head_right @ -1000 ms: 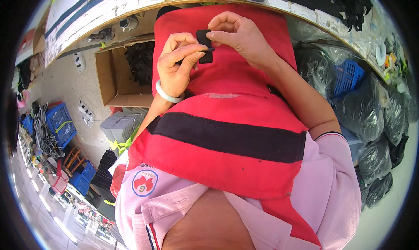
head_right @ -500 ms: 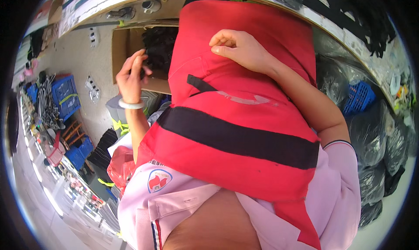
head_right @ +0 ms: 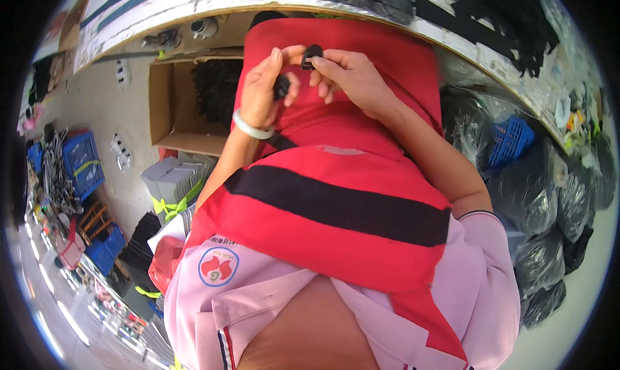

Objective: Thread plastic buckles onto black webbing straps at a workbench.

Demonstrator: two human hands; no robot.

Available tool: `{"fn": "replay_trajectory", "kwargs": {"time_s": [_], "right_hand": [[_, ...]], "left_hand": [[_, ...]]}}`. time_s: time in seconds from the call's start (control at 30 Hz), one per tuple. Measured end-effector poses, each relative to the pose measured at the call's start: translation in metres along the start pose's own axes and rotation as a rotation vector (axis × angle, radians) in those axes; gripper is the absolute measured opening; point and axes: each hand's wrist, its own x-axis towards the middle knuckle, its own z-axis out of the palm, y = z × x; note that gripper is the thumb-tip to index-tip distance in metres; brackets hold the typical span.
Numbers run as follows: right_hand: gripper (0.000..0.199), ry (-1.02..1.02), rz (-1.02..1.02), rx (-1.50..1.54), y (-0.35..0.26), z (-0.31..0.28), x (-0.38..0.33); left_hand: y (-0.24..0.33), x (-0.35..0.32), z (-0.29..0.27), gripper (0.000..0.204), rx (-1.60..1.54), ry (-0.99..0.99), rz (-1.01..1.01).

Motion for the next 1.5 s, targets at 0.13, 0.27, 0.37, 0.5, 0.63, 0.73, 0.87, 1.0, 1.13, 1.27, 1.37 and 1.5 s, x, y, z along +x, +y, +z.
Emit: {"fn": "replay_trajectory", "kwargs": {"time_s": [0.13,0.27,0.37,0.5,0.63,0.73,0.87,1.0,1.13,1.27,1.37,1.5], "right_hand": [[0.031,-0.073,0.075,0.058,0.0,-0.016,0.001],[0.031,-0.158,0.071,-0.312,-0.006,-0.026,-0.006],[0.018,-0.207,-0.27,-0.849,-0.011,-0.037,-0.009],[0.022,-0.212,-0.236,-1.061,-0.012,-0.051,-0.018],[0.021,0.268,-0.365,-0.827,-0.045,-0.1,-0.032],[0.014,0.731,-0.603,-0.989,-0.063,-0.164,-0.032],[0.031,0.882,-0.524,-1.59,-0.076,-0.231,-0.022],[0.036,0.69,-0.543,-1.909,-0.091,-0.255,-0.006],[0.037,0.618,-0.487,-1.871,-0.094,-0.266,0.003],[0.02,0.731,-1.045,-1.738,-0.117,-0.244,0.003],[0.019,0.861,-0.586,-1.09,-0.15,-0.174,-0.021],[0.021,0.65,-1.183,-0.934,-0.132,-0.176,-0.003]], "left_hand": [[-0.002,-0.002,-0.005,0.026,0.103,0.022,-0.003],[-0.002,-0.001,0.01,0.028,0.325,-0.023,0.146],[-0.001,0.009,0.007,0.017,0.814,-0.239,0.278],[-0.006,0.017,0.021,0.01,0.966,-0.457,0.276],[-0.006,0.019,0.027,0.01,0.667,-0.327,-0.103],[-0.009,0.024,0.024,0.013,0.371,-0.297,-0.262],[-0.01,0.028,0.026,0.015,0.248,-0.29,-0.325],[-0.013,0.025,0.027,0.015,0.146,-0.258,-0.335],[-0.021,0.026,0.021,0.015,0.103,-0.198,-0.298],[-0.016,0.028,0.025,0.014,0.029,-0.159,-0.314],[-0.009,0.03,0.024,0.014,0.027,-0.154,-0.277],[-0.003,0.032,0.024,0.014,0.025,-0.195,-0.27]]}}
